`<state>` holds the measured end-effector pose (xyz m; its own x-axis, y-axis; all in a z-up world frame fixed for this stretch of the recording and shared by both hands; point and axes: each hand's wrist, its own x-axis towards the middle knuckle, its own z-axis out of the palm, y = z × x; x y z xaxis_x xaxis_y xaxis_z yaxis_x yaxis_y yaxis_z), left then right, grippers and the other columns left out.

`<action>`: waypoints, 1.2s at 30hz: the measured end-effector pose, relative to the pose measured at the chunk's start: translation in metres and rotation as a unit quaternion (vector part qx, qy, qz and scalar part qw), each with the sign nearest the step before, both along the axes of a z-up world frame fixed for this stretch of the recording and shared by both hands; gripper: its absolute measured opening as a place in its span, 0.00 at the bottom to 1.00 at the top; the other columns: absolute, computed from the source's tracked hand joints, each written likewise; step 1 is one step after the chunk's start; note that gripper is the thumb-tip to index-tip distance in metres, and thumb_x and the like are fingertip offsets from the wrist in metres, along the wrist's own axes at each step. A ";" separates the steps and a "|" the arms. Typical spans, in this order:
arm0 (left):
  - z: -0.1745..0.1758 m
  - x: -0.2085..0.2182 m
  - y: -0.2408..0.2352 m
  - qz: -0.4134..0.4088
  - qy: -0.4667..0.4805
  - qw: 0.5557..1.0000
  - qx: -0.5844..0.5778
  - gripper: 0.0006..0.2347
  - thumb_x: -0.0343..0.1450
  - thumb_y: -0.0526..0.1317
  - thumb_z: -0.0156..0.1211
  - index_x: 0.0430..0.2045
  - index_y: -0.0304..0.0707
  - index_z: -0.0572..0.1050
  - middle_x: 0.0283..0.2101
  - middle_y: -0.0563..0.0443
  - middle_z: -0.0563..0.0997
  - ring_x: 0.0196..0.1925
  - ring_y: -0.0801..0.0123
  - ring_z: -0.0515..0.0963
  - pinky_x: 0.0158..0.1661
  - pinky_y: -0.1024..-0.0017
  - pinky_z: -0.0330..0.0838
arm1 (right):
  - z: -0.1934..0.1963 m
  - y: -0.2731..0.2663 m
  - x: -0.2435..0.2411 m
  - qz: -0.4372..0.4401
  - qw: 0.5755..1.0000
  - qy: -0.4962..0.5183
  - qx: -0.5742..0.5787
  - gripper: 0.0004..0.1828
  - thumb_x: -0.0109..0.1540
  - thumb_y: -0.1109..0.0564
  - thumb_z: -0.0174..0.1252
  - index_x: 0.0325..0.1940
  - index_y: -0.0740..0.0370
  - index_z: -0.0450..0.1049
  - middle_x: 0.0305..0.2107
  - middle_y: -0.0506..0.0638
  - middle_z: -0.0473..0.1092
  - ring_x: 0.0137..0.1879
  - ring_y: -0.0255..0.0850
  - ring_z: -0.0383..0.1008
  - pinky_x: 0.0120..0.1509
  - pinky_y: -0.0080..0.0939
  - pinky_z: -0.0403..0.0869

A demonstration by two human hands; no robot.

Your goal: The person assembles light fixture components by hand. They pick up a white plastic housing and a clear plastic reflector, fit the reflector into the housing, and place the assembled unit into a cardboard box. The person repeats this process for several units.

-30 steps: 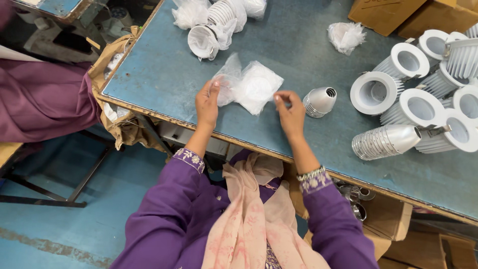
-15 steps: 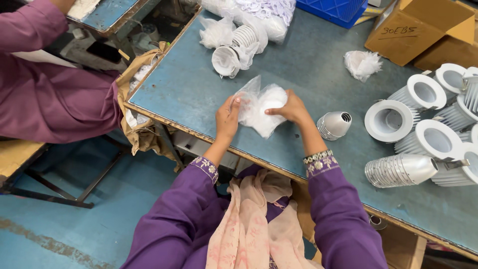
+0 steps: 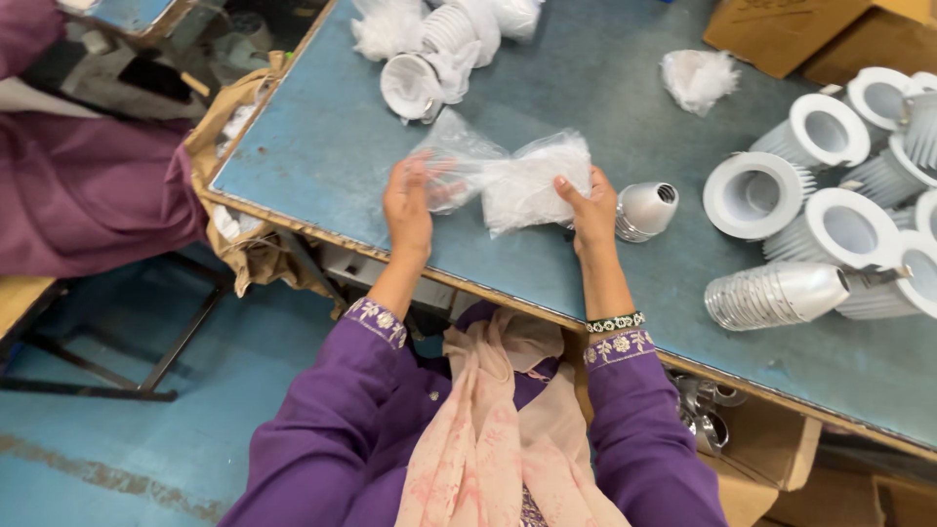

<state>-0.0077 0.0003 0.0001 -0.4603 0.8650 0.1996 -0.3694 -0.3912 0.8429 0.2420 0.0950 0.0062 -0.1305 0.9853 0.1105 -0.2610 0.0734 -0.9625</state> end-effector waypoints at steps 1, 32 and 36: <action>0.000 -0.001 0.000 0.003 -0.017 1.000 0.009 0.18 0.78 0.49 0.49 0.53 0.31 0.71 0.46 0.41 0.84 0.39 0.65 0.85 0.40 0.73 0.79 | -0.001 0.004 0.003 -0.006 1.000 0.006 0.006 0.23 0.60 0.62 0.68 0.58 0.69 0.71 0.46 0.54 0.77 0.49 0.38 0.79 0.56 0.37 0.78; 0.072 -0.011 -0.092 -0.060 0.082 0.994 -0.042 0.18 0.79 0.48 0.44 0.62 0.41 0.64 0.54 0.40 0.81 0.49 0.55 0.86 0.37 0.66 0.83 | -0.016 0.012 0.015 -0.016 0.997 0.070 -0.040 0.23 0.58 0.60 0.66 0.54 0.65 0.67 0.44 0.54 0.75 0.47 0.41 0.79 0.53 0.40 0.79; 0.074 0.042 -0.018 0.196 0.494 0.842 0.095 0.12 0.84 0.41 0.48 0.62 0.46 0.73 0.57 0.41 0.84 0.55 0.52 0.85 0.49 0.64 0.81 | -0.029 0.011 0.013 -0.014 0.999 0.038 -0.004 0.21 0.60 0.59 0.66 0.54 0.64 0.67 0.45 0.53 0.74 0.48 0.38 0.77 0.54 0.38 0.78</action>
<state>0.0347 -0.0177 0.0741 -0.2303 0.5946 0.7703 0.6643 -0.4823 0.5710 0.2552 0.1062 -0.0229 -0.0944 0.9893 0.1109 -0.3310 0.0739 -0.9407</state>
